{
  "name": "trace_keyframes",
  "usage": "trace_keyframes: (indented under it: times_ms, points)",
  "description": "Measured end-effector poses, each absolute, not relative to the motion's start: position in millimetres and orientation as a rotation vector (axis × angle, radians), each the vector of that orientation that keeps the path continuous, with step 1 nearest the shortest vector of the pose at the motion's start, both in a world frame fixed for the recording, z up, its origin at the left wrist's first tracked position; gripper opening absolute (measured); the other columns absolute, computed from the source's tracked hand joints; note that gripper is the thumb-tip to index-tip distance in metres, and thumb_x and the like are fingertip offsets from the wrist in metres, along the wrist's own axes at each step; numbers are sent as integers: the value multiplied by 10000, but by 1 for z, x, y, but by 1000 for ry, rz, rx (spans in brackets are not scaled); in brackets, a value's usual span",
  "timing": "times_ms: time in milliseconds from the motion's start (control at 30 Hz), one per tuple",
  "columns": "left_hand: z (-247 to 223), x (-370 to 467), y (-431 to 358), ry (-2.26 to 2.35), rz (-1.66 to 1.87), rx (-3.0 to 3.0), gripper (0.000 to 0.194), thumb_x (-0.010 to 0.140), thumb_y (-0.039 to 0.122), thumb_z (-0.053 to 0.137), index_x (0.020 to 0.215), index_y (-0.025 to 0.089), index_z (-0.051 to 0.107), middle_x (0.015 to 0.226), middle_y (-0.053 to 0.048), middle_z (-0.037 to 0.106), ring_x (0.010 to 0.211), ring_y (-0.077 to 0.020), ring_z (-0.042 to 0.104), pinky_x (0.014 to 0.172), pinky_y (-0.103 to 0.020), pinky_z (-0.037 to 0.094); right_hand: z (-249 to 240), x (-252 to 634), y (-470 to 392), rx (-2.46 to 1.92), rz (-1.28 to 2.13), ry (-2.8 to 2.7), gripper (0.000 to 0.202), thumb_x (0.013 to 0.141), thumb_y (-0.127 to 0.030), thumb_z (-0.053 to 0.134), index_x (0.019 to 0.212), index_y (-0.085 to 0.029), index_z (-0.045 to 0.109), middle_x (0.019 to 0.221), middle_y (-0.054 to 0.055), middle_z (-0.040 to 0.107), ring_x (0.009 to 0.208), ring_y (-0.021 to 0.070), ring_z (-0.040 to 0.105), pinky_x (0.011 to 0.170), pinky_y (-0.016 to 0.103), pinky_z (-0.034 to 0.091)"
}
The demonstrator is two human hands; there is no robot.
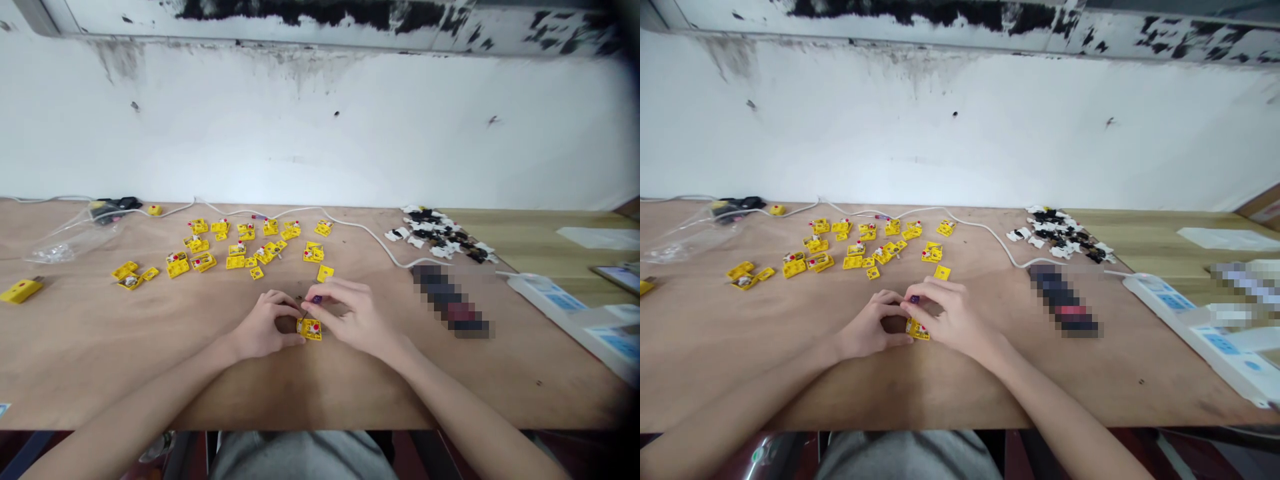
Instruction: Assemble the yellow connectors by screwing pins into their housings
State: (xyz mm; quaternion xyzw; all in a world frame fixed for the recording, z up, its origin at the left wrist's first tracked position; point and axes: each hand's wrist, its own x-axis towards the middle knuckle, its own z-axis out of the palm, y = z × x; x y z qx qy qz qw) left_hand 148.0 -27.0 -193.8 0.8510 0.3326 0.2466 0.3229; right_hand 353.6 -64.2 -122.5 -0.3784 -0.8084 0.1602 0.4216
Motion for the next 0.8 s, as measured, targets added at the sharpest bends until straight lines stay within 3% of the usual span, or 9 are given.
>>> trace_keyframes:
  times_ms: [267,400,567,667,800]
  points:
    - [-195,147,-28,872,636,2231,362,702,384,865,1034,280,765,1190,-47,664,1154,-259,544,1057,-440,372,-138,335,-73,-1143,258,-1738,28,914,-192,650,934,-212,654,840,16,684,690,124,623,665,223,537]
    - [-192,145,-26,841,586,2298,368,740,283,833,1097,299,747,1219,-49,655,1181,-273,524,1049,-458,375,-143,335,-71,-1137,298,-1717,62,933,-235,628,985,-215,656,927,43,706,765,151,663,715,258,566]
    - [-189,141,-19,770,545,2363,422,874,117,607,1238,318,675,1273,-36,644,1202,-249,522,1058,-463,385,-137,352,-54,-1139,405,-1576,150,941,-310,629,1041,-203,665,878,36,712,757,159,689,710,270,564]
    - [-189,140,-16,764,627,2281,497,888,73,524,1335,276,604,1260,-63,649,1178,-223,558,1061,-433,419,-132,368,-44,-1157,521,-1506,254,990,-369,535,1139,-186,630,827,35,687,715,163,681,685,290,558]
    - [-191,142,-16,855,744,2210,307,849,156,636,1137,229,716,1114,-69,705,1044,-211,638,986,-384,491,-134,383,-45,-1211,516,-1913,292,1022,-360,436,1089,-197,668,912,58,675,801,174,659,761,320,521]
